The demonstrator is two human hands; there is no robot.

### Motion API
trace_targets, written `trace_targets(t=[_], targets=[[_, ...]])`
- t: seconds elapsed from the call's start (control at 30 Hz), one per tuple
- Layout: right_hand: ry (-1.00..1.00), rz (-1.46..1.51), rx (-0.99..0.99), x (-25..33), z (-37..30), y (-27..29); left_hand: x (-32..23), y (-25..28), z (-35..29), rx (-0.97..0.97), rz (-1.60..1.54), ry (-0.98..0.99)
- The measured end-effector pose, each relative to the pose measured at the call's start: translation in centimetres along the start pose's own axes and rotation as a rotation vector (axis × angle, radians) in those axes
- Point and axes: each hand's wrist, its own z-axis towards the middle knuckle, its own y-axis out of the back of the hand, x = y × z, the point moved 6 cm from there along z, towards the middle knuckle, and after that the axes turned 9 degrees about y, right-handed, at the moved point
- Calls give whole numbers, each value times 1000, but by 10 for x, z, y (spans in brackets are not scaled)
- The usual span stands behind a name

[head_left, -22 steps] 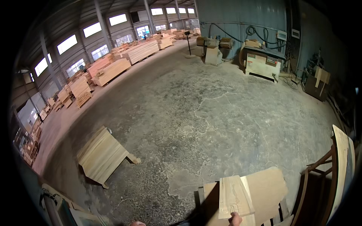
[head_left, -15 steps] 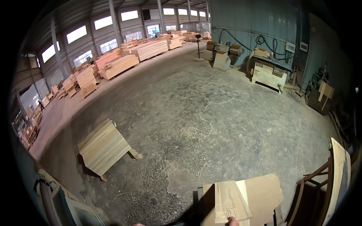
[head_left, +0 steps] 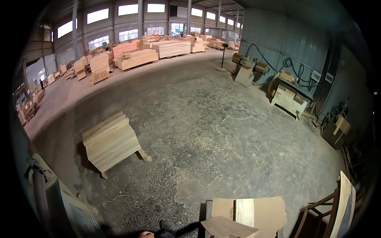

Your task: The person sands a wooden panel using a stationary belt sander and then picks up several smaller wooden components from the floor.

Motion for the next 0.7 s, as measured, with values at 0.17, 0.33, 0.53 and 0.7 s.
trace_targets(t=[0.17, 0.33, 0.53, 0.7], targets=[[-76, -297, 196, 0, 19, -59, -78, -25, -25, -348, 333, -9], [98, -184, 338, 19, 28, -152, -97, 25, 96, -401, 395, 102], [285, -579, 412, 128, 0, -265, -157, 22, 97, -477, 119, 271], [447, -521, 634, 268, -63, -317, -225, -2, 110, 174, -435, -187]])
